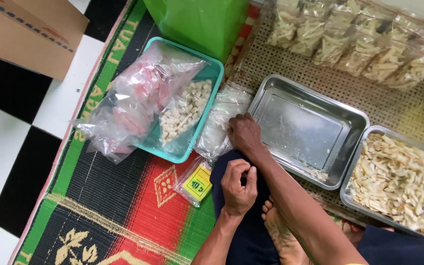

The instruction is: Manually filling small plastic bags with dried snacks from a metal tray while sitting on the floor.

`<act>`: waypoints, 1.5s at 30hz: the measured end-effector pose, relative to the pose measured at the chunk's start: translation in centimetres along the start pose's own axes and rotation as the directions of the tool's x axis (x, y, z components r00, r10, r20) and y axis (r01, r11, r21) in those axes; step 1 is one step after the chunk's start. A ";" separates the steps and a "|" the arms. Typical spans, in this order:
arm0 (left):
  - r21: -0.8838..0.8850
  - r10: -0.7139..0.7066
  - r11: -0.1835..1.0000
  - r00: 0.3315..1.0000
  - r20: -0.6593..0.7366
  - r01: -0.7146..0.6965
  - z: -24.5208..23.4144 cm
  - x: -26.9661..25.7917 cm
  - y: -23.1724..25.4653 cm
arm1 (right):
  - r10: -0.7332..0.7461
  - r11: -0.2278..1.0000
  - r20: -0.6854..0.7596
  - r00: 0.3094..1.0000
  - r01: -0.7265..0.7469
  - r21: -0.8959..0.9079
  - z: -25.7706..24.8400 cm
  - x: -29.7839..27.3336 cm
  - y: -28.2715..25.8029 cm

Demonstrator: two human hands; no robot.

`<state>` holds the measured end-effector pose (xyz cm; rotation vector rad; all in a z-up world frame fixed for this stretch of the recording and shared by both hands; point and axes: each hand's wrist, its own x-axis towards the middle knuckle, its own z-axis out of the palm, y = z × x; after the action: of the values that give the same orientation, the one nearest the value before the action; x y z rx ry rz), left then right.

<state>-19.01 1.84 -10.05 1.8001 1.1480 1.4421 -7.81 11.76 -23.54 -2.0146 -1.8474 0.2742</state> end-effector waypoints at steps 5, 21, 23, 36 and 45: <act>0.016 0.007 1.000 1.000 0.027 -0.007 0.3 0.2 0.0 | 0.075 0.996 0.031 0.997 -0.076 0.043 -3.4 0.4 -2.0; -0.009 0.020 1.000 0.999 0.030 -0.020 0.5 0.7 0.4 | 0.423 0.436 0.131 0.896 -0.328 0.838 -5.1 0.3 0.6; -0.003 -0.062 0.998 0.998 0.017 0.062 0.5 0.3 0.1 | 0.476 0.046 0.260 0.840 -0.319 0.947 -4.2 -2.1 2.5; -0.162 -0.534 0.687 0.644 0.548 0.708 7.6 1.4 3.0 | 0.326 -0.550 0.403 0.855 -0.176 0.817 -12.3 -14.6 6.2; -0.017 0.034 0.999 0.771 0.636 -0.030 8.5 2.6 8.0 | 0.724 -0.126 0.218 0.654 -0.186 0.974 -18.1 -19.9 13.6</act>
<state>-8.53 1.03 -4.32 2.0731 0.7479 0.7209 9.61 -11.34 -15.06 -1.2989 -0.1111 0.9342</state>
